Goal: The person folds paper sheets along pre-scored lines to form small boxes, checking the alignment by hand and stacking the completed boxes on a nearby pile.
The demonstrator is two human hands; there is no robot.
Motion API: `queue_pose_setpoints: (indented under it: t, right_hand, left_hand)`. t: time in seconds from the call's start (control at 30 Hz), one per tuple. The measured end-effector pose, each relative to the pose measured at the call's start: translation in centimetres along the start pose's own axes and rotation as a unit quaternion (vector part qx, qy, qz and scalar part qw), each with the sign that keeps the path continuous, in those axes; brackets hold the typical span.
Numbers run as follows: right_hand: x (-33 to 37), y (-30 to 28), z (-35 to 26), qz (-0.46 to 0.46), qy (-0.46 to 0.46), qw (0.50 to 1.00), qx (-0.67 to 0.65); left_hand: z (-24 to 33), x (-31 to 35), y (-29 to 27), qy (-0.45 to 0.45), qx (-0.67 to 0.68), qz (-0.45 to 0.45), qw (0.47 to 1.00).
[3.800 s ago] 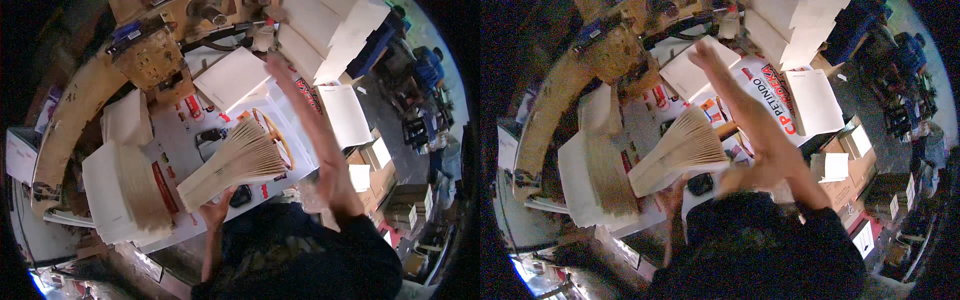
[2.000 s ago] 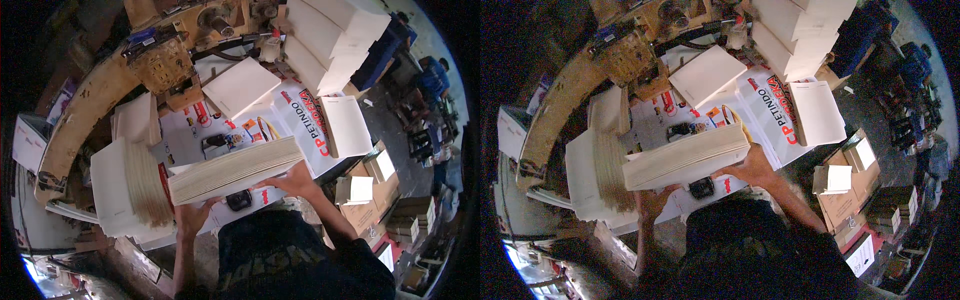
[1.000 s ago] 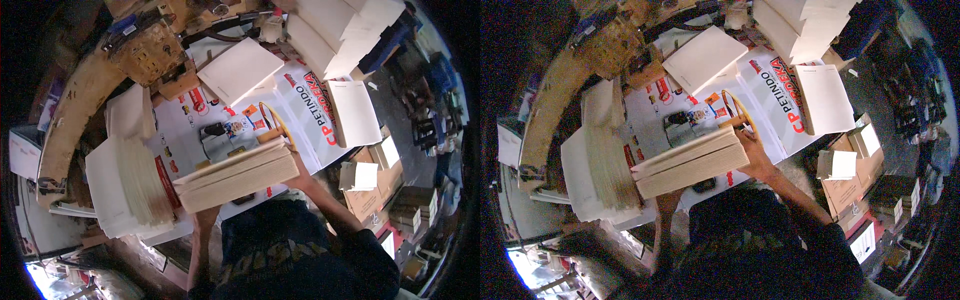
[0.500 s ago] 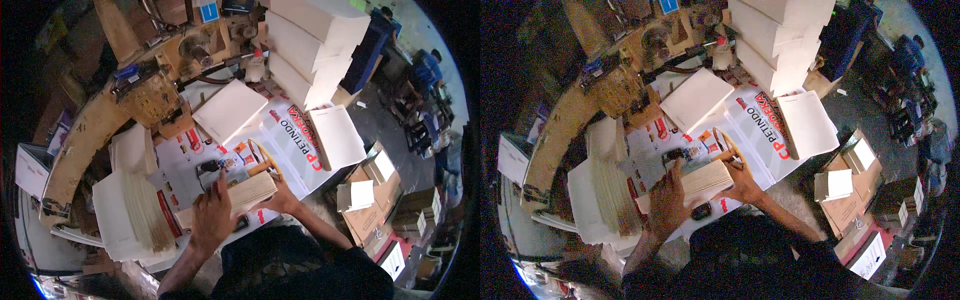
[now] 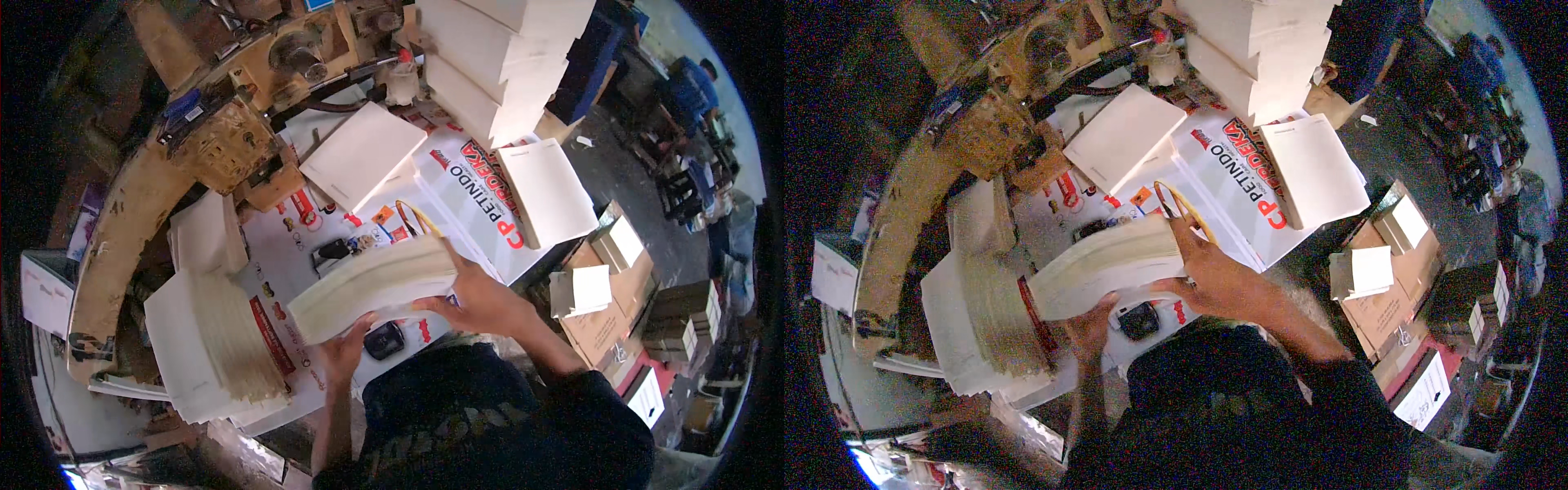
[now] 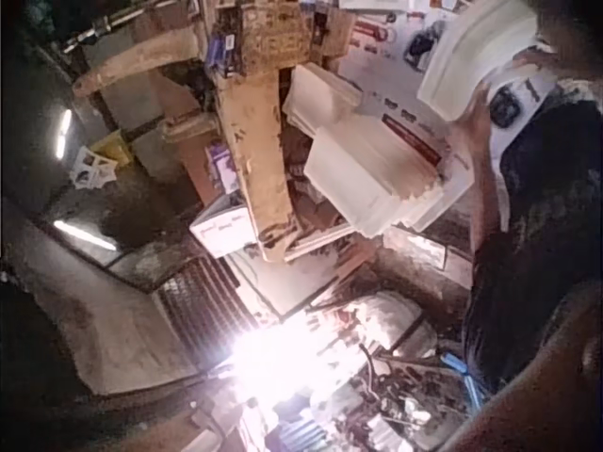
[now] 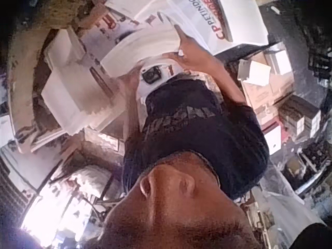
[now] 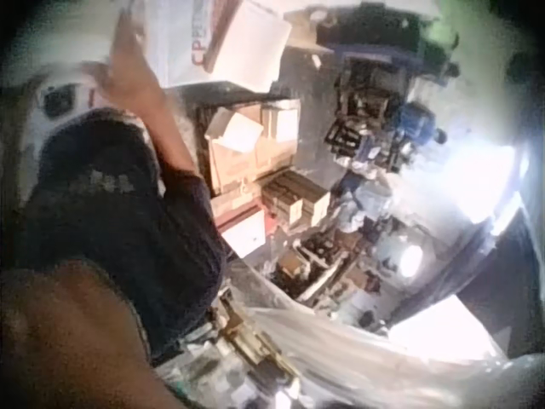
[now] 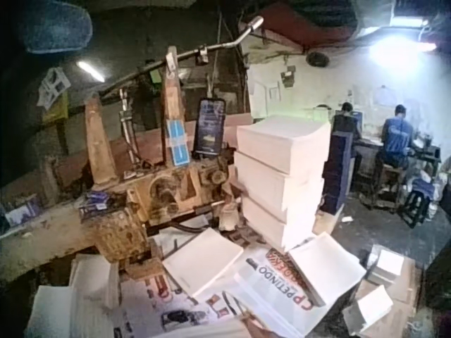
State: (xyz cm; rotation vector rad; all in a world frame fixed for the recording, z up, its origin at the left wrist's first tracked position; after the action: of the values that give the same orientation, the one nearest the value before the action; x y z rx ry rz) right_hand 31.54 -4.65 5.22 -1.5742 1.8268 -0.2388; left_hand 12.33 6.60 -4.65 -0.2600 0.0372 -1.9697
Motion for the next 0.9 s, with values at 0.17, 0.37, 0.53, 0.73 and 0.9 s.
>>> queue_pose_setpoints:
  t: [0.17, 0.37, 0.53, 0.73, 0.9]
  right_hand:
    - [1.1, 1.0, -0.7, -0.022, 0.105, 0.993, -0.057]
    - [3.0, 3.3, 0.8, 0.015, 0.043, 0.998, -0.031]
    - [3.9, 3.5, 0.4, 0.125, 0.005, 0.990, -0.066]
    - [3.7, 4.0, 0.9, 0.096, -0.017, 0.987, -0.125]
    - [3.3, 3.6, 0.8, 0.051, -0.073, 0.995, 0.053]
  left_hand:
    - [-0.9, 1.9, -0.3, 0.112, -0.051, -0.008, 0.992]
    - [-7.7, 1.7, -1.4, -0.093, 0.114, -0.045, 0.988]
    - [-4.7, 3.3, -1.0, 0.052, -0.059, 0.056, 0.995]
    - [-10.2, 2.8, -2.6, 0.040, 0.143, 0.013, 0.989]
    - [-5.9, 2.2, -1.8, 0.006, 0.001, 0.055, 0.998]
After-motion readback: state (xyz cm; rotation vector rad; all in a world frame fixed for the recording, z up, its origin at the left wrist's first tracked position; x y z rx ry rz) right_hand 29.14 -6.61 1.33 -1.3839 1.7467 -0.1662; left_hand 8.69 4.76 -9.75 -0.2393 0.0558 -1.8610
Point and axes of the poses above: each hand's wrist, its own x-axis away from the middle knuckle, its own y-axis out of the palm, z = x × y, the point moved 10 cm from there along -x, towards the middle knuckle, and after that the axes turned 15 degrees about -y, right-handed, at the moved point
